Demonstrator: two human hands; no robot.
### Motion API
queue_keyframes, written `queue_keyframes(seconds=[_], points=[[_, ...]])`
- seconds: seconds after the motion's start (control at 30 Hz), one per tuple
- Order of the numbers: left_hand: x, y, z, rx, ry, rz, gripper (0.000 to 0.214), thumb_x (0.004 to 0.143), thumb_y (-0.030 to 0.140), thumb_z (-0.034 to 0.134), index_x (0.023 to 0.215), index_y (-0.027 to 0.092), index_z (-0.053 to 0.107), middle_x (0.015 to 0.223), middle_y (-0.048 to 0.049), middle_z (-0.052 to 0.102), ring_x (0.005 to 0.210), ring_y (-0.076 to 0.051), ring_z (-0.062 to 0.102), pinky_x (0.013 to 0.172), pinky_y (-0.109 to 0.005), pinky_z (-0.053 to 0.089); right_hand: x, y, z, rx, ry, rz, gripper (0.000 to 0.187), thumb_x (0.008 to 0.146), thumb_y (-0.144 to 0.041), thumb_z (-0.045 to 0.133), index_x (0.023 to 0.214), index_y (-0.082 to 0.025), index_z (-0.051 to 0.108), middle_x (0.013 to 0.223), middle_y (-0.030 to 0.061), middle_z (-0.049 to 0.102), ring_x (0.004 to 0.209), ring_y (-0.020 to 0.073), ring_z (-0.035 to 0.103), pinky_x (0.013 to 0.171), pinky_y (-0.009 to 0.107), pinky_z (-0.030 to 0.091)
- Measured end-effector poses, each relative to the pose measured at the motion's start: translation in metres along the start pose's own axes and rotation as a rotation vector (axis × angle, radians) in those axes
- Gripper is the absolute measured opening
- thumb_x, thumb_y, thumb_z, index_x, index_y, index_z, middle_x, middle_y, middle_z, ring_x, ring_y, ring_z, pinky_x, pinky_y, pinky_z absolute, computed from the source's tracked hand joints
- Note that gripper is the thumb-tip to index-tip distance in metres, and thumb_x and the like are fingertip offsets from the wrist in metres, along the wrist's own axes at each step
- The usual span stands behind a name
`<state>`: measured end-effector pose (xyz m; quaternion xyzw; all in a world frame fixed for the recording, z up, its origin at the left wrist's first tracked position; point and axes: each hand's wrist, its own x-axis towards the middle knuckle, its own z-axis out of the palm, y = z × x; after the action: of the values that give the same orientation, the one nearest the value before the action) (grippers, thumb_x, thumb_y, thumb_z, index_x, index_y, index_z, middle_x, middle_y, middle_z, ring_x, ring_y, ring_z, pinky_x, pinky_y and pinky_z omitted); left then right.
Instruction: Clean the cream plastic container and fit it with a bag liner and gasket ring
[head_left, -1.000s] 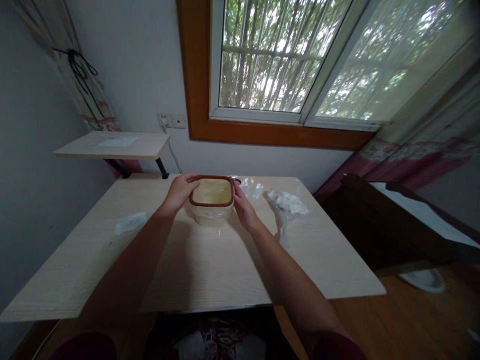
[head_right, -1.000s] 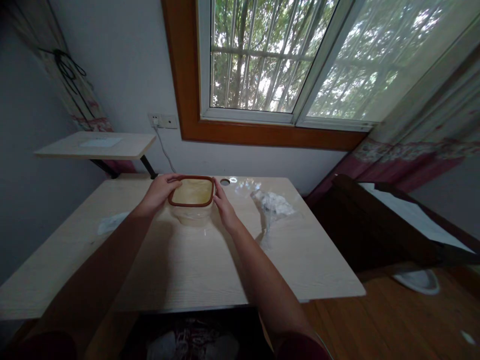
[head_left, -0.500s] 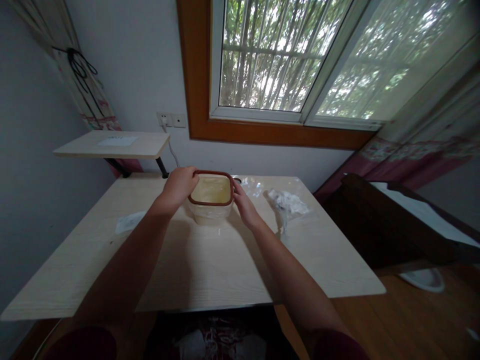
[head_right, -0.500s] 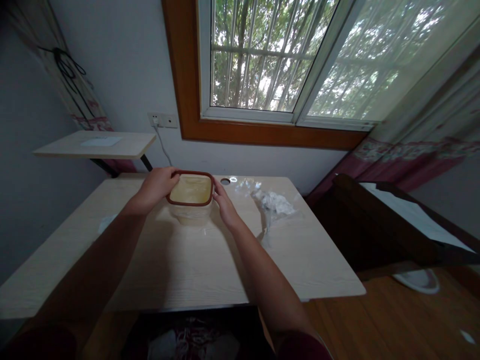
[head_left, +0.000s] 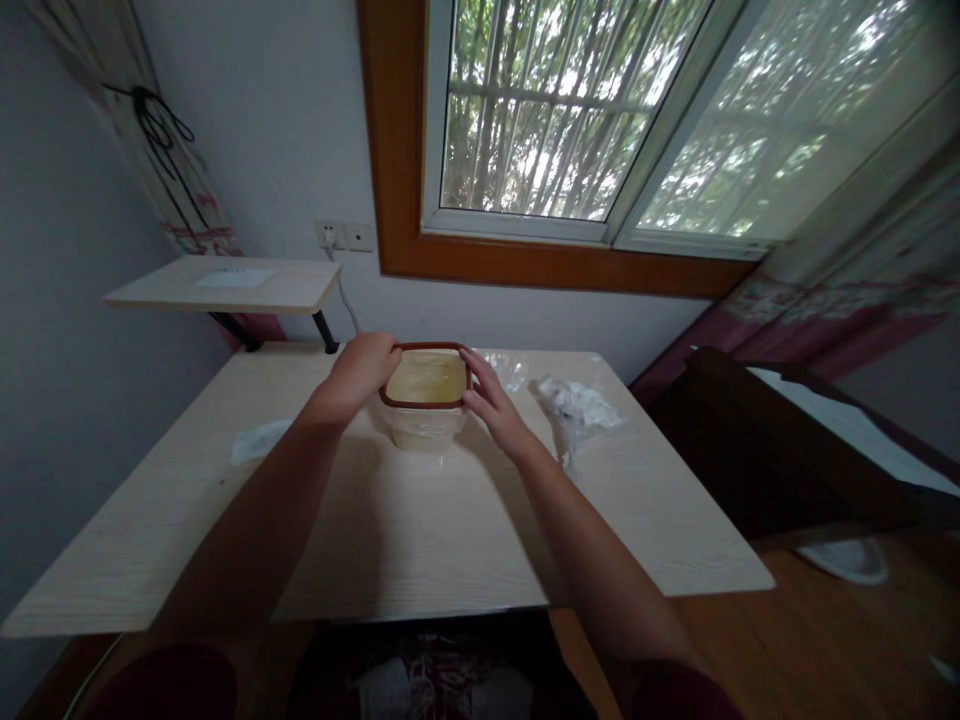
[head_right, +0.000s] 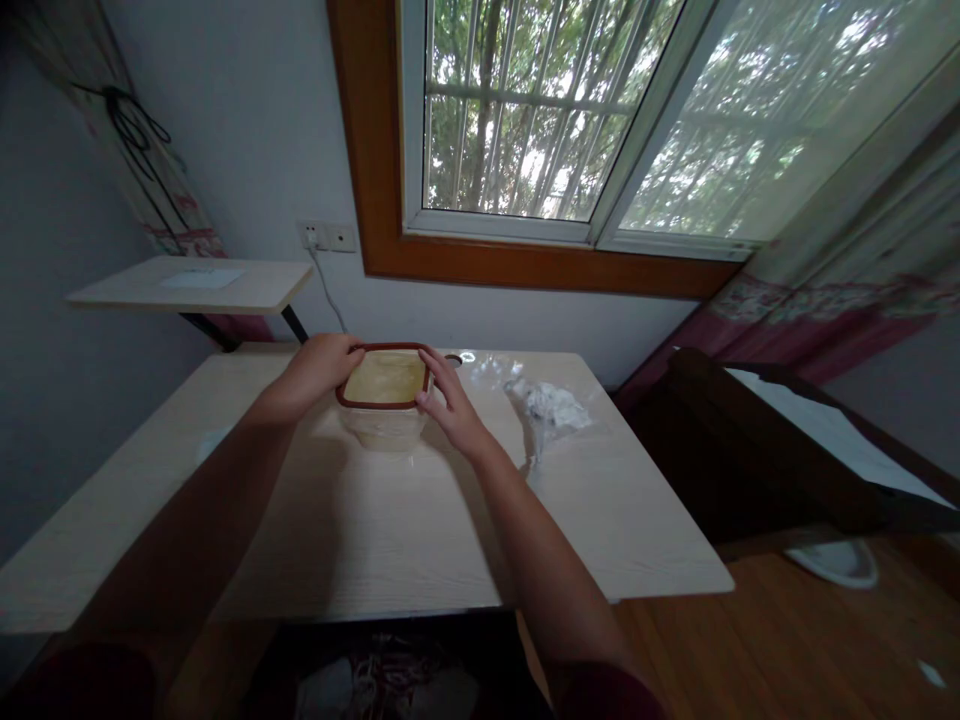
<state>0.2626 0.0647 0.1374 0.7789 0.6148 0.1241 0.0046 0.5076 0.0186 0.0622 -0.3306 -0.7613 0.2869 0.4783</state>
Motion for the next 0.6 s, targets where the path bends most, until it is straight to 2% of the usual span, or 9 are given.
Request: queue_keyframes(seconds=[0.17,0.33,0.6], points=[[0.002,0.008,-0.009,0.076,-0.053,-0.027,0.038,0.095,0.029,0.046,0.110,0.013,0.078,0.108,-0.0173,0.077,0.098,-0.025,0.071,0.088,-0.032,0.052,-0.001,-0.002,-0.005,-0.095,-0.056,-0.020,0.076,0.089,-0.059,0.067,0.155,-0.039,0.036,0.165,0.0065,0.030,0.153,0.0278,0.027,0.123,0.054,0.029],[0.003,0.012,-0.012,0.116,-0.082,-0.035,0.038,0.094,0.030,0.046,0.109,0.013,0.078,0.109,-0.0167,0.077,0.099,-0.024,0.071,0.088,-0.031,0.052,-0.001,-0.004,-0.009,-0.155,-0.076,-0.011,0.077,0.086,-0.059,0.071,0.153,-0.038,0.039,0.164,0.0090,0.032,0.151,0.0289,0.031,0.119,0.055,0.036],[0.002,0.013,-0.012,0.124,-0.044,-0.007,0.037,0.094,0.029,0.047,0.107,0.014,0.079,0.102,-0.0173,0.077,0.093,-0.026,0.072,0.084,-0.032,0.053,0.001,-0.007,-0.018,-0.353,-0.066,-0.087,0.080,0.085,-0.062,0.071,0.154,-0.035,0.040,0.160,0.0101,0.040,0.148,0.0318,0.037,0.122,0.058,0.030]])
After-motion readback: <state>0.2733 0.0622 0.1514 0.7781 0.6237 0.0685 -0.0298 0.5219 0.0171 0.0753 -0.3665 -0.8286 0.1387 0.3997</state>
